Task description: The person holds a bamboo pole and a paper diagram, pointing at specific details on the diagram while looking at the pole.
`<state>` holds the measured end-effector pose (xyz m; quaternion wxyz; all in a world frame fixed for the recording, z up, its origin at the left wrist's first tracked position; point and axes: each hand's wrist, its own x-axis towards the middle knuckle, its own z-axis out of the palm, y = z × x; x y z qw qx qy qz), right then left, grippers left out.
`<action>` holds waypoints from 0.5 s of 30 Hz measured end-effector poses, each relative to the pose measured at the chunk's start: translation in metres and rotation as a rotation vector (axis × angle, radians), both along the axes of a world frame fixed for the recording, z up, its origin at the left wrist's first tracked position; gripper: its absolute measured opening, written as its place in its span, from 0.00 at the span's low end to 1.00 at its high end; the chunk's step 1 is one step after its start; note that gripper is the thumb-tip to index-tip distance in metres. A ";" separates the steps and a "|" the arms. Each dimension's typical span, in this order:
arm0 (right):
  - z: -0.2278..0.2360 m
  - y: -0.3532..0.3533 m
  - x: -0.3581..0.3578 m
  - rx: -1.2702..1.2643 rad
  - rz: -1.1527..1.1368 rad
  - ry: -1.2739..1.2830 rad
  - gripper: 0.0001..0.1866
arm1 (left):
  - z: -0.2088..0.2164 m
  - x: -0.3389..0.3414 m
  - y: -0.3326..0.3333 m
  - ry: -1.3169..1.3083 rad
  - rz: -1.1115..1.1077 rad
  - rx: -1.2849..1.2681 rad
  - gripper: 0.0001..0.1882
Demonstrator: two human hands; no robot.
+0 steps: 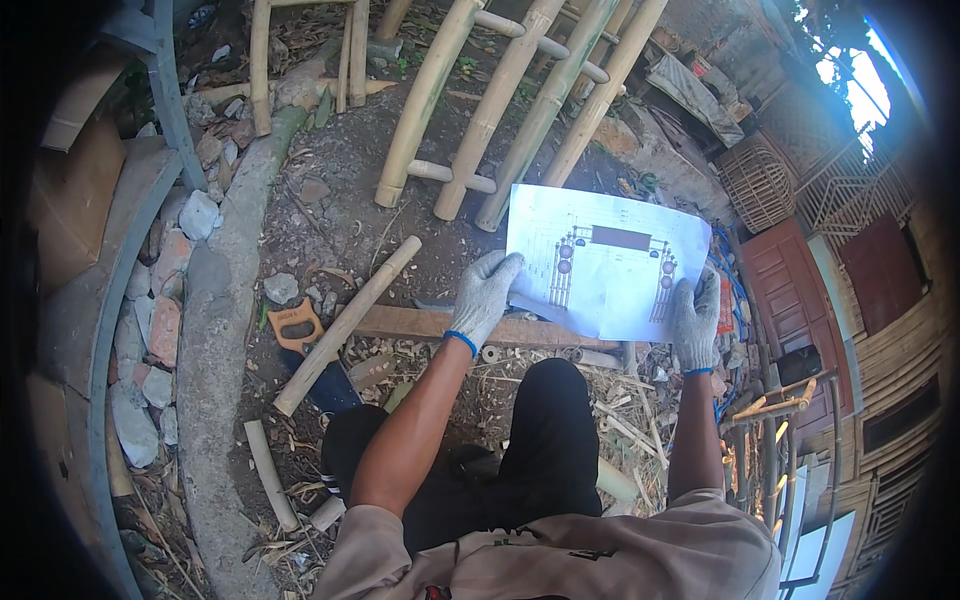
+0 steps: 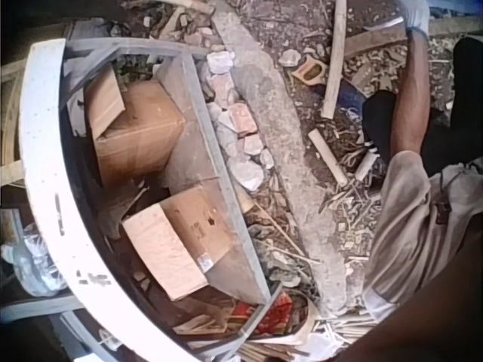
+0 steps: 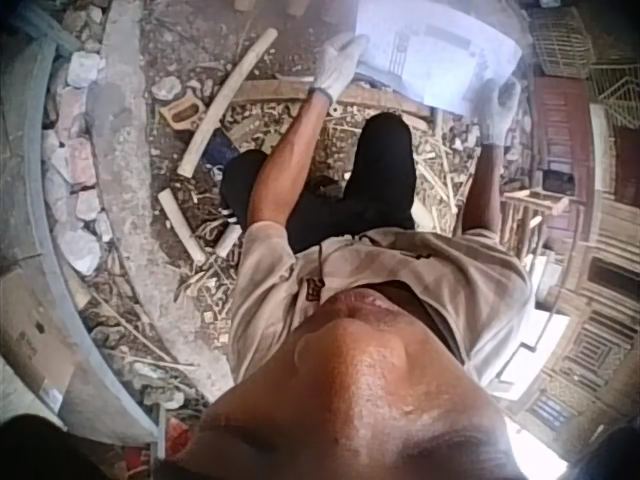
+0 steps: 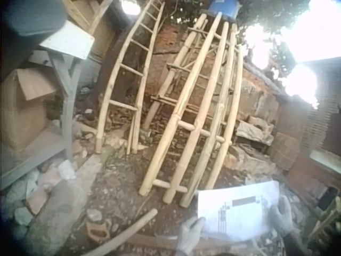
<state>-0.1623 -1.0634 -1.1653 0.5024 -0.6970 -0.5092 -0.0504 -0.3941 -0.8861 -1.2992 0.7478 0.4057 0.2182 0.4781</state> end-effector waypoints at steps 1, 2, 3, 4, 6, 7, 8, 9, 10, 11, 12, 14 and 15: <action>0.000 0.000 -0.001 0.008 0.007 0.001 0.12 | 0.001 -0.001 0.000 0.000 0.000 -0.001 0.14; 0.000 0.001 -0.002 0.017 0.015 0.002 0.12 | 0.000 -0.001 0.000 0.001 -0.005 -0.002 0.14; 0.000 0.001 -0.003 0.016 0.016 0.002 0.12 | 0.000 -0.002 0.000 0.002 -0.010 -0.004 0.14; 0.001 0.001 -0.003 0.003 0.007 0.003 0.12 | 0.000 -0.002 0.001 0.002 -0.009 -0.004 0.14; 0.001 0.000 -0.003 -0.011 -0.003 0.003 0.12 | 0.000 -0.002 0.001 0.001 -0.012 0.010 0.14; 0.001 0.001 -0.002 -0.001 0.005 0.000 0.12 | 0.000 -0.002 0.001 0.000 -0.012 0.010 0.14; 0.001 0.002 -0.001 0.010 0.015 -0.004 0.12 | -0.001 -0.002 0.001 -0.009 -0.017 -0.009 0.14; 0.000 0.002 -0.001 0.010 0.016 -0.004 0.12 | -0.001 -0.001 0.001 -0.019 -0.023 -0.028 0.14; -0.001 0.003 -0.001 0.016 0.019 -0.004 0.12 | -0.001 -0.001 0.002 -0.019 -0.022 -0.028 0.14; -0.001 0.003 -0.001 0.023 0.022 -0.004 0.12 | -0.001 -0.002 0.002 -0.008 -0.029 -0.026 0.14; -0.001 0.003 -0.001 0.023 0.022 -0.004 0.12 | -0.002 -0.002 0.002 0.002 -0.035 -0.024 0.14; 0.000 0.002 -0.001 0.018 0.012 -0.022 0.12 | 0.001 -0.003 0.001 0.006 -0.034 -0.027 0.14; 0.000 0.002 0.000 0.018 0.011 -0.024 0.12 | 0.004 -0.004 0.000 0.011 -0.033 -0.031 0.15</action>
